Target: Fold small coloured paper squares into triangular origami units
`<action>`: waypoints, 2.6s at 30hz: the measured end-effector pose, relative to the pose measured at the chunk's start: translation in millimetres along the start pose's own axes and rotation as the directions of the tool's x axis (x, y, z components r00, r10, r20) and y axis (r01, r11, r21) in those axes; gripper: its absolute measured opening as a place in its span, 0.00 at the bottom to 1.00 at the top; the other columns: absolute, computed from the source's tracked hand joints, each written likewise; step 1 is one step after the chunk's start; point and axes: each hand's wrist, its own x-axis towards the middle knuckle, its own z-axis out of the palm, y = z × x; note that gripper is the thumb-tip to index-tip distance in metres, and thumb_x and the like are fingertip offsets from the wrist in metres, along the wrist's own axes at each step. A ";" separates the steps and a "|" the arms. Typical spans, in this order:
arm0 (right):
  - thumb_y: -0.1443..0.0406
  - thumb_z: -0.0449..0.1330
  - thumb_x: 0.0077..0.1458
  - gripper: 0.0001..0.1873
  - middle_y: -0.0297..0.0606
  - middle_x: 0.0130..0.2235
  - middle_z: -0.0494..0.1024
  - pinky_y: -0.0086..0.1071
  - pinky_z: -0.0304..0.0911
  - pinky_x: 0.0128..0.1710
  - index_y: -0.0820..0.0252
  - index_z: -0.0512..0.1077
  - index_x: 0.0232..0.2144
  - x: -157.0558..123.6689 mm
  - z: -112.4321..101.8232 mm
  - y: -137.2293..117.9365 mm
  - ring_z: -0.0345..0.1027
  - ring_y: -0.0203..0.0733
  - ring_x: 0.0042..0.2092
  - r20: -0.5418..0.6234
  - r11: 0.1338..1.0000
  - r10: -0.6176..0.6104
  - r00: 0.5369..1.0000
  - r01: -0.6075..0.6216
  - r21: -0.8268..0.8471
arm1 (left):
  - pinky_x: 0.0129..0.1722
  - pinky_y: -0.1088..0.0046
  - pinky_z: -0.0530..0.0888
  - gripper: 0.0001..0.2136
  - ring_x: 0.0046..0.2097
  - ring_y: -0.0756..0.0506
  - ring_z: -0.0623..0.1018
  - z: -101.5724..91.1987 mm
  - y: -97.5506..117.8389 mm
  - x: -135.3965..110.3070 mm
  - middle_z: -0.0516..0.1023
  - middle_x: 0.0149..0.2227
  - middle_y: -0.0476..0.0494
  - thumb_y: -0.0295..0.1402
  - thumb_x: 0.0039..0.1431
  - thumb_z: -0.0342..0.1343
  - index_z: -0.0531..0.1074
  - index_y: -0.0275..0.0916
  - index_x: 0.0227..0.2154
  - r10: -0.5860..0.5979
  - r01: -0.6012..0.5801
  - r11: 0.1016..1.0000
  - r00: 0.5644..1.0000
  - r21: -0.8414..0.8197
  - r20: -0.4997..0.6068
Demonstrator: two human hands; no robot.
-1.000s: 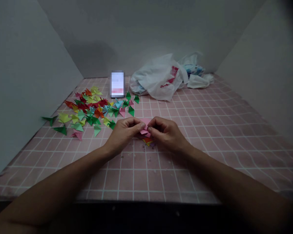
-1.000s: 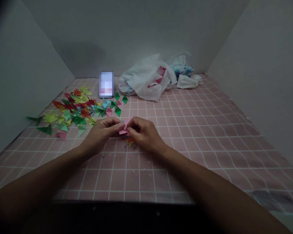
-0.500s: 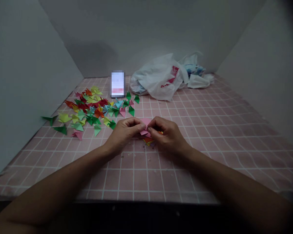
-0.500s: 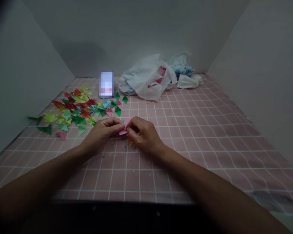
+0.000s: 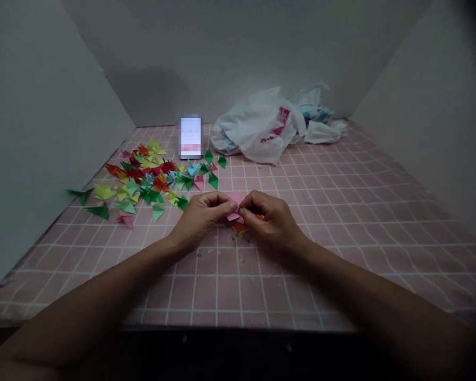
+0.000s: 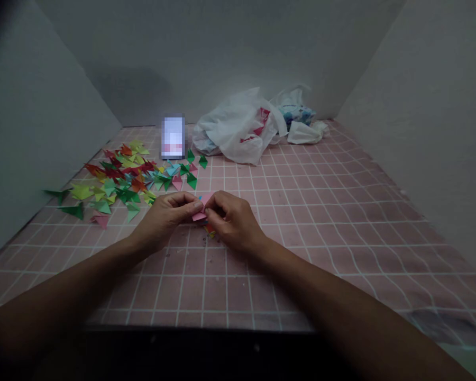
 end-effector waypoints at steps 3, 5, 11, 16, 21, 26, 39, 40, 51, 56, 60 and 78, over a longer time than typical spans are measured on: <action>0.71 0.59 0.57 0.08 0.31 0.26 0.72 0.30 0.58 0.30 0.60 0.69 0.26 0.1 -0.2 0.6 0.64 0.34 0.28 0.004 0.999 0.017 1.000 -0.017 0.027 | 0.33 0.75 0.72 0.10 0.30 0.53 0.73 0.5 0.4 -0.9 0.75 0.27 0.50 0.37 0.50 0.67 0.75 0.35 0.26 0.017 -0.017 1.000 1.000 0.016 -0.003; 0.71 0.59 0.58 0.08 0.31 0.26 0.72 0.30 0.58 0.29 0.60 0.70 0.26 0.1 -0.1 0.8 0.64 0.33 0.27 0.005 0.999 0.029 1.000 -0.029 0.035 | 0.33 0.76 0.71 0.09 0.29 0.53 0.73 0.5 1.0 -1.7 0.75 0.27 0.50 0.36 0.51 0.66 0.75 0.35 0.26 0.036 -0.036 0.999 0.999 0.035 0.001; 0.71 0.59 0.57 0.07 0.31 0.26 0.73 0.30 0.58 0.30 0.60 0.71 0.26 -0.3 0.5 0.3 0.64 0.33 0.28 0.003 0.998 0.038 0.999 -0.038 0.045 | 0.33 0.76 0.69 0.09 0.30 0.53 0.72 0.9 3.1 -3.1 0.74 0.27 0.50 0.36 0.52 0.65 0.76 0.35 0.26 0.060 -0.060 0.996 0.998 0.068 -0.003; 0.69 0.59 0.58 0.07 0.32 0.27 0.73 0.30 0.59 0.30 0.60 0.71 0.27 0.6 -0.5 -1.5 0.65 0.34 0.29 0.010 0.994 0.073 0.997 -0.073 0.080 | 0.32 0.76 0.69 0.09 0.29 0.53 0.71 2.5 4.8 -3.1 0.75 0.26 0.50 0.36 0.52 0.65 0.76 0.35 0.25 0.095 -0.093 0.992 0.995 0.086 -0.009; 0.63 0.59 0.59 0.08 0.34 0.28 0.75 0.30 0.61 0.30 0.60 0.72 0.29 0.9 -2.1 -2.4 0.67 0.36 0.31 0.097 0.965 0.150 0.984 -0.167 0.201 | 0.31 0.76 0.69 0.08 0.29 0.52 0.71 3.9 6.8 -4.2 0.75 0.25 0.50 0.35 0.53 0.64 0.75 0.35 0.25 0.154 -0.148 0.974 0.988 0.170 -0.025; 0.64 0.59 0.58 0.08 0.34 0.27 0.73 0.30 0.59 0.29 0.60 0.71 0.28 1.7 -3.2 -2.0 0.65 0.36 0.30 0.089 0.962 0.169 0.982 -0.184 0.204 | 0.32 0.76 0.69 0.08 0.29 0.52 0.71 2.2 5.8 -3.5 0.74 0.26 0.50 0.35 0.54 0.63 0.75 0.36 0.25 0.160 -0.157 0.969 0.987 0.191 0.003; 0.65 0.59 0.58 0.08 0.33 0.27 0.73 0.31 0.58 0.30 0.61 0.70 0.27 2.1 -4.4 -1.5 0.64 0.35 0.30 0.067 0.987 0.107 0.992 -0.114 0.114 | 0.32 0.75 0.70 0.09 0.29 0.52 0.72 1.0 4.9 -3.2 0.75 0.26 0.49 0.35 0.54 0.63 0.74 0.35 0.26 0.097 -0.098 0.983 0.995 0.154 0.017; 0.66 0.59 0.58 0.08 0.33 0.27 0.73 0.31 0.58 0.30 0.61 0.70 0.27 2.3 -4.4 -0.7 0.64 0.35 0.30 0.063 0.987 0.110 0.992 -0.116 0.107 | 0.32 0.75 0.71 0.09 0.30 0.52 0.73 1.0 5.3 -3.4 0.75 0.27 0.49 0.36 0.54 0.63 0.74 0.35 0.26 0.088 -0.091 0.985 0.996 0.143 0.023; 0.69 0.58 0.56 0.07 0.31 0.26 0.71 0.30 0.56 0.29 0.60 0.69 0.26 6.2 -8.2 1.0 0.62 0.34 0.28 0.038 0.996 0.081 0.996 -0.082 0.020 | 0.35 0.74 0.76 0.16 0.33 0.51 0.79 -3.1 6.2 1.2 0.77 0.31 0.50 0.31 0.53 0.64 0.71 0.37 0.44 0.174 -0.176 0.981 0.984 0.079 0.031; 0.68 0.58 0.57 0.07 0.31 0.25 0.71 0.31 0.56 0.29 0.59 0.68 0.26 6.4 -9.8 -2.9 0.62 0.35 0.28 0.061 0.995 0.093 0.994 -0.096 0.038 | 0.34 0.76 0.76 0.13 0.31 0.51 0.78 -2.0 8.1 0.3 0.76 0.28 0.52 0.29 0.52 0.64 0.70 0.38 0.39 0.210 -0.210 0.972 0.978 0.102 0.015; 0.68 0.58 0.56 0.07 0.32 0.26 0.71 0.31 0.57 0.29 0.59 0.68 0.26 7.1 -11.3 -2.7 0.63 0.35 0.29 0.051 0.993 0.108 0.993 -0.110 0.048 | 0.36 0.74 0.78 0.13 0.32 0.51 0.79 -2.4 9.9 0.1 0.79 0.31 0.50 0.29 0.52 0.63 0.70 0.38 0.41 0.190 -0.192 0.980 0.981 0.061 0.029; 0.72 0.57 0.60 0.08 0.35 0.30 0.70 0.33 0.61 0.34 0.58 0.68 0.29 6.0 -8.2 5.7 0.65 0.38 0.33 0.004 0.986 -0.138 0.990 0.137 -0.092 | 0.35 0.73 0.80 0.12 0.32 0.50 0.80 1.6 2.9 -2.7 0.81 0.32 0.47 0.38 0.50 0.69 0.81 0.37 0.36 -0.051 0.052 0.997 0.999 -0.053 0.012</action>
